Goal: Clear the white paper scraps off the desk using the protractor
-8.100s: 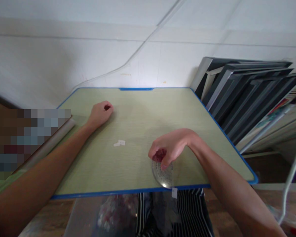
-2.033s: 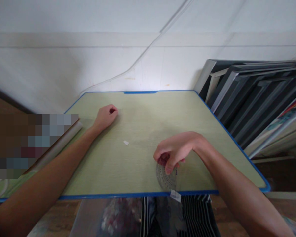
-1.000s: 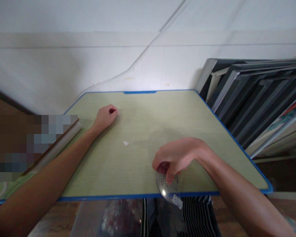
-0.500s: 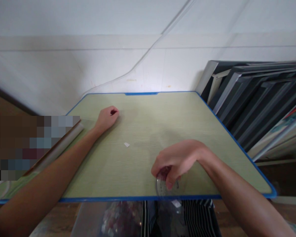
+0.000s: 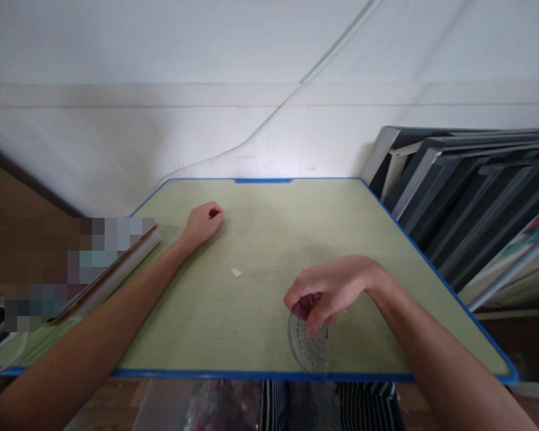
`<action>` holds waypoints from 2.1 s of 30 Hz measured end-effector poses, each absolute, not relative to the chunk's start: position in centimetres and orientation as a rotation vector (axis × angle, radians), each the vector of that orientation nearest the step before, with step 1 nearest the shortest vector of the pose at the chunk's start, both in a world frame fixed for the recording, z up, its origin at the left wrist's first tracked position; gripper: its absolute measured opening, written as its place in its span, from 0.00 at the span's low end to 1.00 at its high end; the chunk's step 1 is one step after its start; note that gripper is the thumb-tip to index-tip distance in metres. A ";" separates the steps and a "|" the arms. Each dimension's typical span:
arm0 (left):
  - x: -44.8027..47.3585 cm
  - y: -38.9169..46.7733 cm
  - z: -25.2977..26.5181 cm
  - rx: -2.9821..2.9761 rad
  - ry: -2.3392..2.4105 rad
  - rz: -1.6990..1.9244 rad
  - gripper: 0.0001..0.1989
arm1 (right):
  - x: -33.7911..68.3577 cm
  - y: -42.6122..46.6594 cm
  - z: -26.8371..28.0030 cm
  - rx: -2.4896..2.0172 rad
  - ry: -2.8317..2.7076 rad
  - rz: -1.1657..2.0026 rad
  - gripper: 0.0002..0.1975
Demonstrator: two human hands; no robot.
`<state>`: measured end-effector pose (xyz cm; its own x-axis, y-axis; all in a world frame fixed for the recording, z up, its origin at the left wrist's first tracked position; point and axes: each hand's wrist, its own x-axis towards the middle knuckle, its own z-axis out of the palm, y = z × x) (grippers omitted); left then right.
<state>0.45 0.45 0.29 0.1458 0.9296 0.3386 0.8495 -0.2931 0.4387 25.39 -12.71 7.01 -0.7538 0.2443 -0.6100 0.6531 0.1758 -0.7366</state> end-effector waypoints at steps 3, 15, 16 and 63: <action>0.5 0.4 0.3 2.258 1.785 0.828 0.10 | 25.5 -12.4 7.1 0.861 2.159 -1.643 0.10; 0.5 0.2 0.5 2.267 1.786 0.808 0.10 | 22.2 -11.0 2.7 1.413 2.776 -2.072 0.17; 0.6 0.2 0.5 2.263 1.791 0.804 0.10 | 21.8 -10.8 2.2 1.472 2.817 -2.065 0.17; 0.6 0.2 0.5 2.259 1.787 0.811 0.10 | 21.0 -10.7 1.2 1.779 3.136 -1.323 0.11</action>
